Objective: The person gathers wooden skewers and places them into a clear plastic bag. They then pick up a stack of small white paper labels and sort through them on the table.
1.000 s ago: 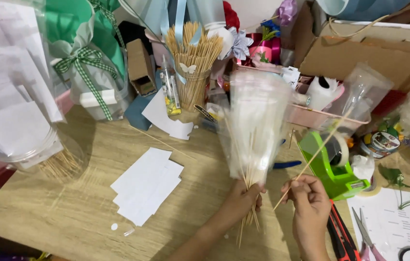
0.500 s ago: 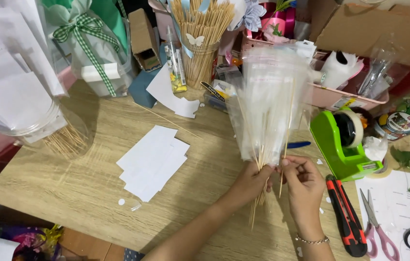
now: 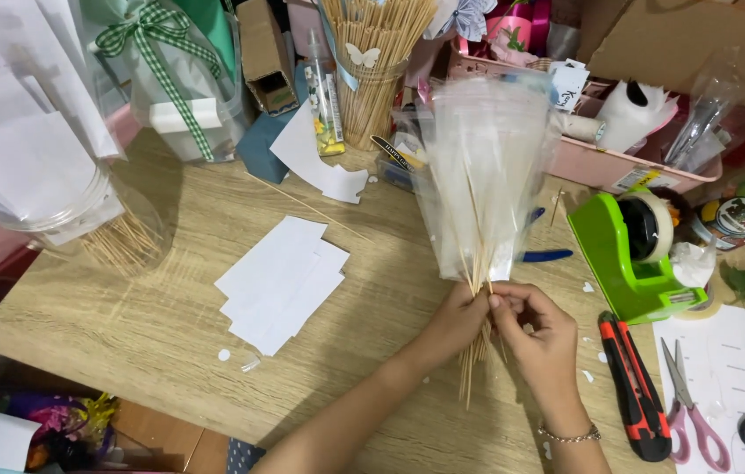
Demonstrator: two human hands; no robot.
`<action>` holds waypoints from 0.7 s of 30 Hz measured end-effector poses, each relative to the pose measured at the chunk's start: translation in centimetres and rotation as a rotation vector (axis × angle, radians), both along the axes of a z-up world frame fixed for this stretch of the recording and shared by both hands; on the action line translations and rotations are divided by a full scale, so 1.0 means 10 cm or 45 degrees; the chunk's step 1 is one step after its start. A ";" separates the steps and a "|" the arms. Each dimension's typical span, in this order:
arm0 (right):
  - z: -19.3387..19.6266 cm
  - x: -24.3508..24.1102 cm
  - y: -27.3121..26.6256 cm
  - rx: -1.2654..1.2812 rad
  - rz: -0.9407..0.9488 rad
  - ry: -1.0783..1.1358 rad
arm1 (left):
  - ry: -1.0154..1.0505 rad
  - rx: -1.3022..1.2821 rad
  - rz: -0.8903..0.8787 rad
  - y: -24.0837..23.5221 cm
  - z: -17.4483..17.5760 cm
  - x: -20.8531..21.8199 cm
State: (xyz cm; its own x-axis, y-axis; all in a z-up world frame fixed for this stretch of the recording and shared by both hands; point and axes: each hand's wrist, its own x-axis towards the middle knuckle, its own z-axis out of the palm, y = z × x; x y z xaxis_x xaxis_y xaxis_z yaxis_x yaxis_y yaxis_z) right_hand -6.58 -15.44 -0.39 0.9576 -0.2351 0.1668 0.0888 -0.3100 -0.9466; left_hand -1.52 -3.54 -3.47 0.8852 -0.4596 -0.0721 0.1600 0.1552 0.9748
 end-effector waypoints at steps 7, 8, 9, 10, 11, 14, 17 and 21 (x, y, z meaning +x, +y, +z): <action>0.13 -0.06 0.10 -0.113 0.013 -0.044 | 0.120 -0.191 -0.005 -0.01 -0.02 0.02; 0.13 -0.06 0.10 -0.109 0.006 -0.078 | 0.156 -0.208 0.014 -0.03 -0.03 0.03; 0.14 -0.07 0.12 -0.109 0.005 -0.074 | 0.159 -0.208 0.013 -0.01 0.02 0.02; 0.15 -0.08 0.14 -0.071 -0.007 -0.082 | 0.196 -0.169 0.031 0.00 0.06 0.00; 0.16 -0.09 0.16 -0.032 -0.020 -0.092 | 0.231 -0.130 0.048 0.02 0.11 0.00; 0.15 -0.08 0.15 -0.037 -0.053 -0.083 | 0.290 -0.046 0.020 0.08 0.29 -0.02; 0.13 -0.07 0.15 -0.054 -0.016 -0.086 | 0.241 -0.074 -0.034 0.11 0.31 -0.03; 0.13 -0.07 0.15 -0.053 -0.023 -0.080 | 0.189 -0.069 -0.020 0.11 0.35 -0.04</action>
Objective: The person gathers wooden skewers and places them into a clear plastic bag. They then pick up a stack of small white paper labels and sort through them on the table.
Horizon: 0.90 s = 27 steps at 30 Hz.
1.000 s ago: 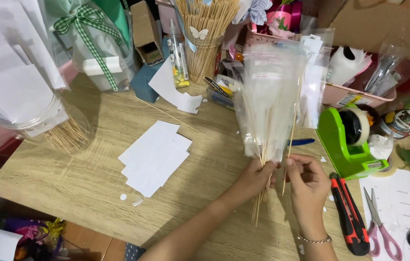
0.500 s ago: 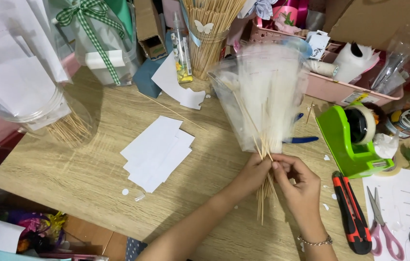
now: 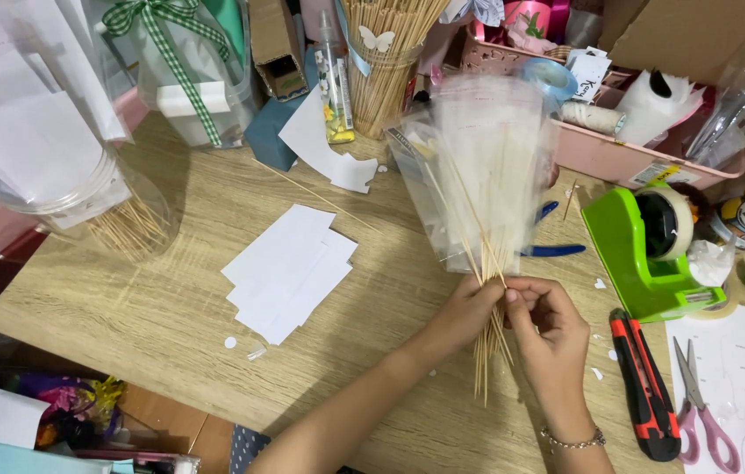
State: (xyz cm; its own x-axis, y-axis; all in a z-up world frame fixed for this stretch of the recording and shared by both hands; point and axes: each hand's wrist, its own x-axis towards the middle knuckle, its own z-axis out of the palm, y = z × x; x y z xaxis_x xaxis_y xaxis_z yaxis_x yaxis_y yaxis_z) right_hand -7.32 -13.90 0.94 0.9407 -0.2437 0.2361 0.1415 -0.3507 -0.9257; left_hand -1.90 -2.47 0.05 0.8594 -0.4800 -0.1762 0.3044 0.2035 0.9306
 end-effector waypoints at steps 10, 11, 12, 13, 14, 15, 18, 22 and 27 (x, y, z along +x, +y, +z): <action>0.00 0.01 0.02 0.072 -0.072 0.029 | 0.106 -0.070 0.031 -0.04 -0.09 0.01; 0.00 0.01 0.02 0.044 -0.078 0.037 | 0.123 -0.112 0.000 -0.04 -0.11 0.01; 0.00 0.01 0.02 0.044 -0.079 0.037 | 0.123 -0.112 0.000 -0.05 -0.13 0.02; 0.01 0.01 0.02 0.030 -0.071 0.026 | 0.084 -0.084 0.011 -0.05 -0.15 0.02; 0.02 0.00 0.02 0.014 -0.064 0.015 | 0.045 -0.056 0.021 -0.06 -0.17 0.03; 0.01 0.01 0.01 0.014 -0.065 0.015 | 0.046 -0.056 0.019 -0.05 -0.17 0.02; -0.01 0.02 0.00 -0.018 -0.069 0.044 | 0.014 -0.070 -0.005 -0.03 -0.13 0.01; 0.01 0.02 0.01 -0.004 -0.092 0.059 | -0.021 0.003 0.000 0.00 -0.03 -0.01; 0.00 0.04 -0.05 0.083 -0.072 0.087 | -0.038 -0.005 0.012 0.02 0.07 -0.02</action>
